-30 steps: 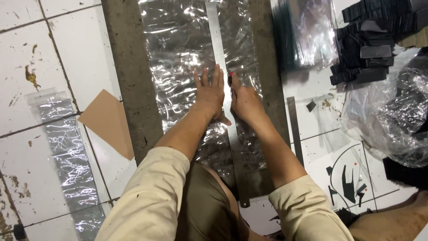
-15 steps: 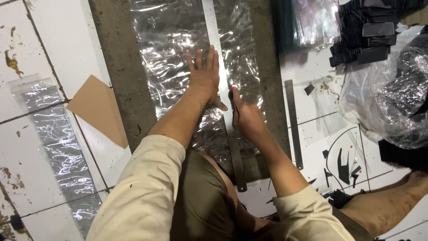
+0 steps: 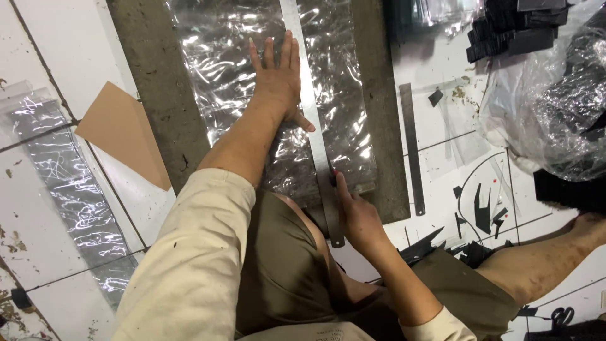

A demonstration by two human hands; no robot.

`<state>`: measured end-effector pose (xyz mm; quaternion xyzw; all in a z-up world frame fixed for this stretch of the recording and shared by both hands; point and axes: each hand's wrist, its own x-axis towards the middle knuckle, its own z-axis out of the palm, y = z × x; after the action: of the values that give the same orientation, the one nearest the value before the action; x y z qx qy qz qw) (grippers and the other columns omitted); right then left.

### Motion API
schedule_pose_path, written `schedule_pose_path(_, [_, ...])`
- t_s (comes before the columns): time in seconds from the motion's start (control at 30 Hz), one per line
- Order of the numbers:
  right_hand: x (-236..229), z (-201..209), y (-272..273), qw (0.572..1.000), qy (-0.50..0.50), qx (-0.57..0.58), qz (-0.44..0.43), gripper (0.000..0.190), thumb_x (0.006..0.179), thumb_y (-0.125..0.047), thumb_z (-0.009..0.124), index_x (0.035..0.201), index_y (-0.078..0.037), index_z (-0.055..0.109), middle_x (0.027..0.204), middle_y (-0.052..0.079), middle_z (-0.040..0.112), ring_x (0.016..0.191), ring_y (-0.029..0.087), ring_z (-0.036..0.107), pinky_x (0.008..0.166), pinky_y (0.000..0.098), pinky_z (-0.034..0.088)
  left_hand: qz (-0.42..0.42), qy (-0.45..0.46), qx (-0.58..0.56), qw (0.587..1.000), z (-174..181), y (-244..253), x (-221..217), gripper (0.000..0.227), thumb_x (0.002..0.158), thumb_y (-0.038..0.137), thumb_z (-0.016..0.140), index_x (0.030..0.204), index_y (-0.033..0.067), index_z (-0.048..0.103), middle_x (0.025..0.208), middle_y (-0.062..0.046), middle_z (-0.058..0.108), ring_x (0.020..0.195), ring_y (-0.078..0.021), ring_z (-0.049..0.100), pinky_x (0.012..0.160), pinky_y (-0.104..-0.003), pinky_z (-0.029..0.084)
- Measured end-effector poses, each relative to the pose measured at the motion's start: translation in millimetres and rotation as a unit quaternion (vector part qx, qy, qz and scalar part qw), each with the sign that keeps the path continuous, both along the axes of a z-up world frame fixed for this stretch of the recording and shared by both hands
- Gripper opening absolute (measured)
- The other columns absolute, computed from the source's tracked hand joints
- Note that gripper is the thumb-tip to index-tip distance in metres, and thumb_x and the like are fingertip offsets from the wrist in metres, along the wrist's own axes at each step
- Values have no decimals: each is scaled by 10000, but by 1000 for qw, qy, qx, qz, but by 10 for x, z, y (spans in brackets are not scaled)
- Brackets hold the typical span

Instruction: Cutting plastic sheets into strips using a utility knife and metal rulers on a workshop floor.

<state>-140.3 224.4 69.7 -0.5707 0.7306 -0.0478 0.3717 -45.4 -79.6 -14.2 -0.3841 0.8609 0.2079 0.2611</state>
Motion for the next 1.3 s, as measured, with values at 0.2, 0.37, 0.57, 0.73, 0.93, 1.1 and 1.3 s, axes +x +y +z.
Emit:
schedule_pose_path(0.2, [21,53,135,1000,-15,-5,-5,717,917,-84,537,1584,-17,283,819,209,690,571,349,640,522,461,475,8,-16,7,1000,50,26,-7,1802,341,828,878,1603,-47,-64,1641,-234,-221,1495,-552,-122,1101,-758,-114])
schedule_pose_path(0.37, [48,32,278,998,4,-58,14,817,835,-41,657,1562,33,292,775,221,699,500,314,627,447,435,482,8,-10,15,1000,73,27,-7,1791,359,812,883,1597,-55,-77,1638,-243,-222,1488,-553,-142,1098,-750,-126])
schedule_pose_path(0.57, [81,-108,688,999,41,-10,22,807,866,-45,612,1593,-43,262,726,186,693,456,292,616,414,433,466,4,-12,1,1000,-32,30,-11,1791,346,840,866,1611,-41,-46,1634,-237,-221,1490,-540,-138,1101,-751,-119])
schedule_pose_path(0.73, [123,-194,973,998,57,-8,17,740,887,-18,574,1575,-27,303,671,159,657,385,202,535,356,387,416,21,6,-2,1000,8,56,10,1797,327,784,904,1609,-45,-43,1652,-224,-188,1493,-522,-147,1109,-734,-132])
schedule_pose_path(0.93, [172,-168,1016,997,65,33,15,784,865,-10,568,1589,-39,268,733,164,644,451,258,570,413,411,464,13,0,-1,1000,-3,31,2,1812,320,824,877,1607,-52,-51,1636,-244,-214,1483,-535,-160,1084,-745,-153])
schedule_pose_path(1.1, [189,-211,1085,994,91,55,28,840,838,3,586,1600,-62,240,722,152,636,424,236,550,403,409,449,12,-10,8,1000,53,26,-6,1775,361,807,873,1611,-28,-70,1639,-231,-222,1496,-527,-145,1111,-729,-135])
schedule_pose_path(1.3, [171,-315,1567,984,81,159,16,809,911,-89,506,1633,-218,163,864,150,667,585,347,637,531,484,498,6,-11,9,1000,50,37,-2,1794,350,805,890,1597,-74,-53,1629,-266,-215,1489,-560,-130,1101,-750,-113])
